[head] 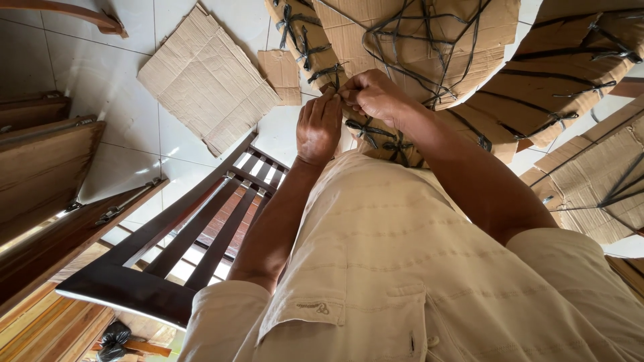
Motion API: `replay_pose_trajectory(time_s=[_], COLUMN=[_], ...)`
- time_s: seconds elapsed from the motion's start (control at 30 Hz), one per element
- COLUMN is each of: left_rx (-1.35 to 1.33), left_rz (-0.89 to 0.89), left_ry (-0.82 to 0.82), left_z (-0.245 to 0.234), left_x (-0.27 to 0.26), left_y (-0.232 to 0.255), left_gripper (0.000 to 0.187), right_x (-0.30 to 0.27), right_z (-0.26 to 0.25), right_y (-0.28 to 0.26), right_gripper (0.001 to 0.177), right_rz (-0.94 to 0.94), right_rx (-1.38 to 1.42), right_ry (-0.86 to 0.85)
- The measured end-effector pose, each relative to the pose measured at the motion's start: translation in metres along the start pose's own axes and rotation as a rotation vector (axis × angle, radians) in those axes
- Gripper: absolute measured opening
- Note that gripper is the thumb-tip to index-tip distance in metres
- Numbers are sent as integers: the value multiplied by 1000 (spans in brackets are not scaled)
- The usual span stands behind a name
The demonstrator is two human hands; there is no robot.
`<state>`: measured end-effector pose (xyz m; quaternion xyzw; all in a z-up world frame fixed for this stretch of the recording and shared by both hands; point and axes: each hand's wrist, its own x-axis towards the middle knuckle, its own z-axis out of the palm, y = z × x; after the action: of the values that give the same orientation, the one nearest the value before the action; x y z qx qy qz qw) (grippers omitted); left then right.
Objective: Wrapping curved wooden furniture parts with protective cardboard and securing them with plastic ties.
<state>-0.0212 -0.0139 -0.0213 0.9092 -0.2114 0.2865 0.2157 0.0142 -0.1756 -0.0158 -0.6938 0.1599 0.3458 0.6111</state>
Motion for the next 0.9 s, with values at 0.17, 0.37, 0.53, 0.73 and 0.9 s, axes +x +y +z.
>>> replay_pose_trajectory(time_s=[0.17,0.37,0.53,0.73,0.9], left_rx=[-1,-9,-70,-285,-712], left_rz=[-1,-56,-177,-561,-886], left_ry=[-18,-96,-208,-669,-820], left_z=[-4,7,13,-19,-36], left_x=[5,-19,-35,-6,2], left_y=[-1,-11,-19,-14,-27], left_gripper=[4,2,10,5,20], right_x=[-12,14,35,15,-27], right_z=[0,-1,-1,-2,-32], right_y=[-15,17,53,28,-13], right_gripper=[16,18,19,16,17], right_rz=[-11,-144,-220,-295,-117], right_rx=[-26,-357,-319,-449,-342], right_ry=[11,78,179,206,189])
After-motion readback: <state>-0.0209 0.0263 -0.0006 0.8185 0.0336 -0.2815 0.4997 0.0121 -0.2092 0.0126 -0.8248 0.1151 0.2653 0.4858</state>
